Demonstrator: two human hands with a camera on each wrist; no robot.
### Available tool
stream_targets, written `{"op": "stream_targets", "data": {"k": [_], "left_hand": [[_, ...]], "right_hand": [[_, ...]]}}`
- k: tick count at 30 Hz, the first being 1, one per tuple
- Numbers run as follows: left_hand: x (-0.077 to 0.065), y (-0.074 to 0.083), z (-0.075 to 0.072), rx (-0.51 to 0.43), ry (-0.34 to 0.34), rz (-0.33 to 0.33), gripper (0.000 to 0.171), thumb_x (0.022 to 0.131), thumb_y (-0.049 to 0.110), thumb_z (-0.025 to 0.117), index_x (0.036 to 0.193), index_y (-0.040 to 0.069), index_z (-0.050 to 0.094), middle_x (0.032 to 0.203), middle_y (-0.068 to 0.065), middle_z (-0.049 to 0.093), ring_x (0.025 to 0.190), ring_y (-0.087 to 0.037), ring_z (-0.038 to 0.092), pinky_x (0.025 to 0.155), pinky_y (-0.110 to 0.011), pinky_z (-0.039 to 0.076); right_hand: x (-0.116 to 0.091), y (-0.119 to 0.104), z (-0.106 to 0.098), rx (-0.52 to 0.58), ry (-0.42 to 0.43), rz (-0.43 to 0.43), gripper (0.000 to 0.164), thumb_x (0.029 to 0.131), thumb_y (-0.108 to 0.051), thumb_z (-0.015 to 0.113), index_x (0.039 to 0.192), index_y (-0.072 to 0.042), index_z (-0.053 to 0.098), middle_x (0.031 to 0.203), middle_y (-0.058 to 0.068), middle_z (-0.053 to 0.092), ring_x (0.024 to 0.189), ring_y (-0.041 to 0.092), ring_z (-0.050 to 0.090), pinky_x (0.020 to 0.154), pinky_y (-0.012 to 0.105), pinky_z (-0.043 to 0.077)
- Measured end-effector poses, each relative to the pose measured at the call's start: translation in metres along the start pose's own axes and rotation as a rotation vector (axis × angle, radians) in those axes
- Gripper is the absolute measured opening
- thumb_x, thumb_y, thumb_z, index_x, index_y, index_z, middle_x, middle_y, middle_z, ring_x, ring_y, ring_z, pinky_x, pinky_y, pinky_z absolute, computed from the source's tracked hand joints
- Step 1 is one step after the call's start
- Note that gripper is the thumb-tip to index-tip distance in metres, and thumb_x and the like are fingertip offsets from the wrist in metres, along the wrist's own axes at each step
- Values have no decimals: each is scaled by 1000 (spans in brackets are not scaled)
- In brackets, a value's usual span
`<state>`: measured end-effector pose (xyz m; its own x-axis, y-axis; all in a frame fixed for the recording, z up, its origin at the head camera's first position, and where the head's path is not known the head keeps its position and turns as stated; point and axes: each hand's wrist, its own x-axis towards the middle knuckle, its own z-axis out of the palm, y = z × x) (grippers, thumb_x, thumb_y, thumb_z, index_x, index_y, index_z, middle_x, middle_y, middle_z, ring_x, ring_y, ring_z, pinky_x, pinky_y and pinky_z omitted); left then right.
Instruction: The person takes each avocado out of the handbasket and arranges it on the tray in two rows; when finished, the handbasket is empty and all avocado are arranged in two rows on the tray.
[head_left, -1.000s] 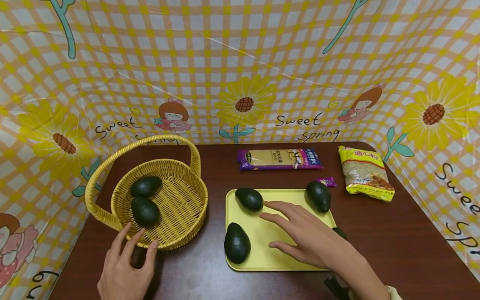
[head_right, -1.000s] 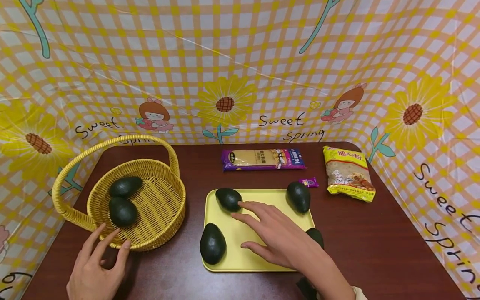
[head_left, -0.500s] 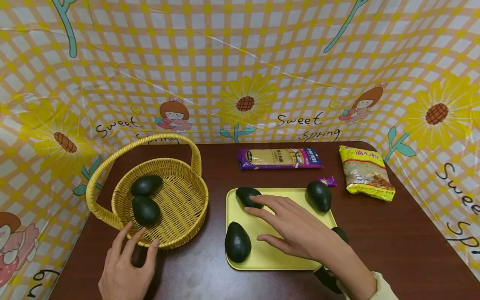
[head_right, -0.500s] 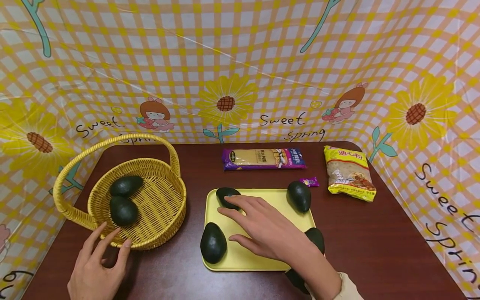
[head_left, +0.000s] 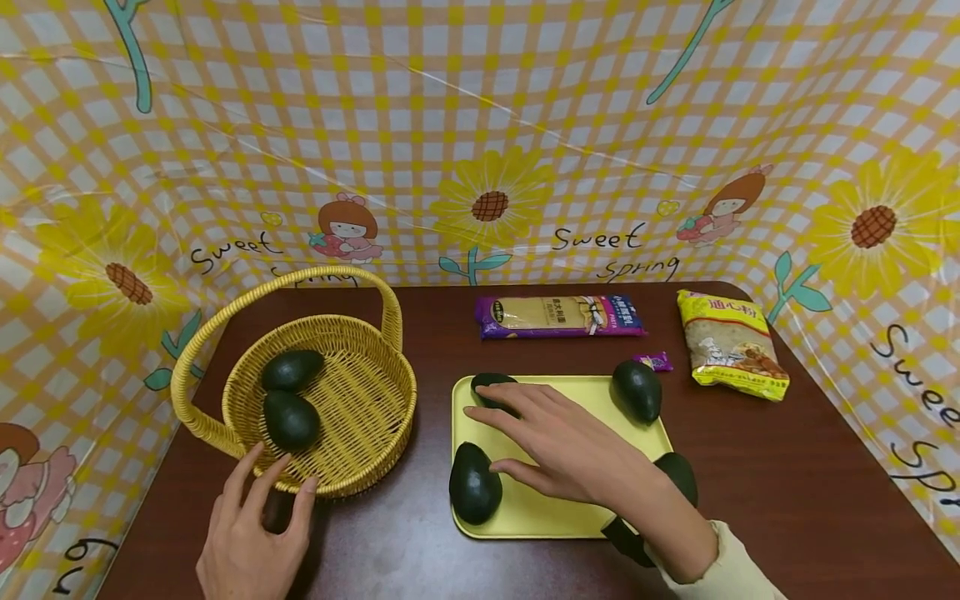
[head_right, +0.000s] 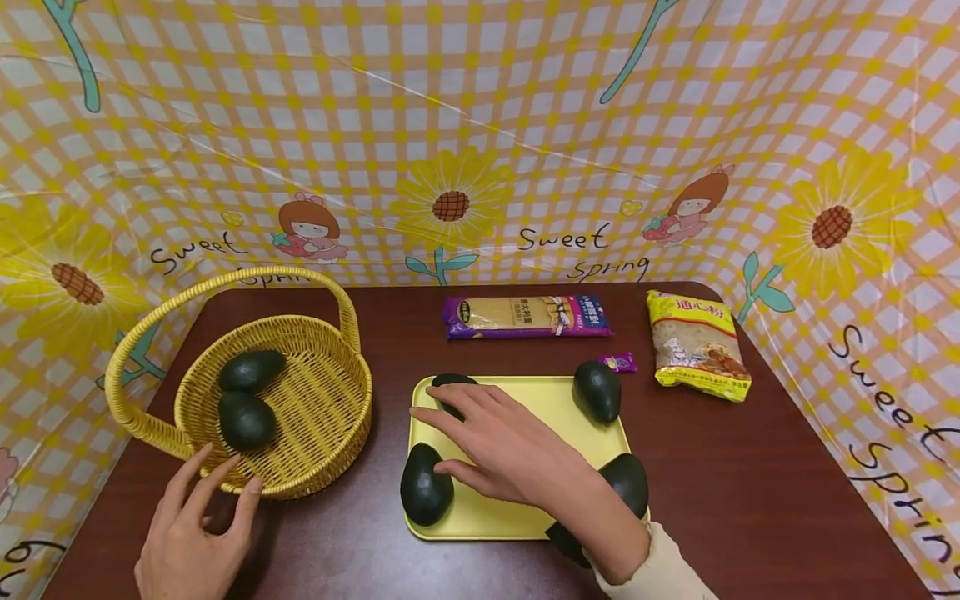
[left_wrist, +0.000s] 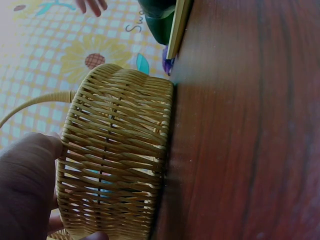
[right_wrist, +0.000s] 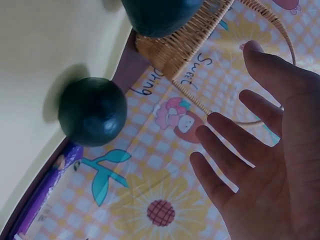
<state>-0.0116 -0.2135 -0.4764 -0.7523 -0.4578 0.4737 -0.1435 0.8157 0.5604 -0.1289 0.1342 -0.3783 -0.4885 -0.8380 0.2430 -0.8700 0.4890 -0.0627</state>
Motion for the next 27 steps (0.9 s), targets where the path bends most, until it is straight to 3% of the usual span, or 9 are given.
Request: {"op": "stream_targets", "data": {"k": [7,27], "left_hand": [[0,1,0,-8,-10,-13,43,88,33,90,125,13,81,151,-8,63,115,-43,66,71,-74,52],[0,1,0,-15,-2,-17,42,88,32,91,125,13,81,151,-7,63,117,-43,66,73,-72,52]], "right_hand": [[18,-6,0,-30,-38,-40,68,100,-46,78,158,-20,53,158,10,53,143,31,54,119,51,45],[59,-26,6,22,-60,-173,63,104,-47,72,158,-19,53,158,8,54,142,27,56,115,48,49]]}}
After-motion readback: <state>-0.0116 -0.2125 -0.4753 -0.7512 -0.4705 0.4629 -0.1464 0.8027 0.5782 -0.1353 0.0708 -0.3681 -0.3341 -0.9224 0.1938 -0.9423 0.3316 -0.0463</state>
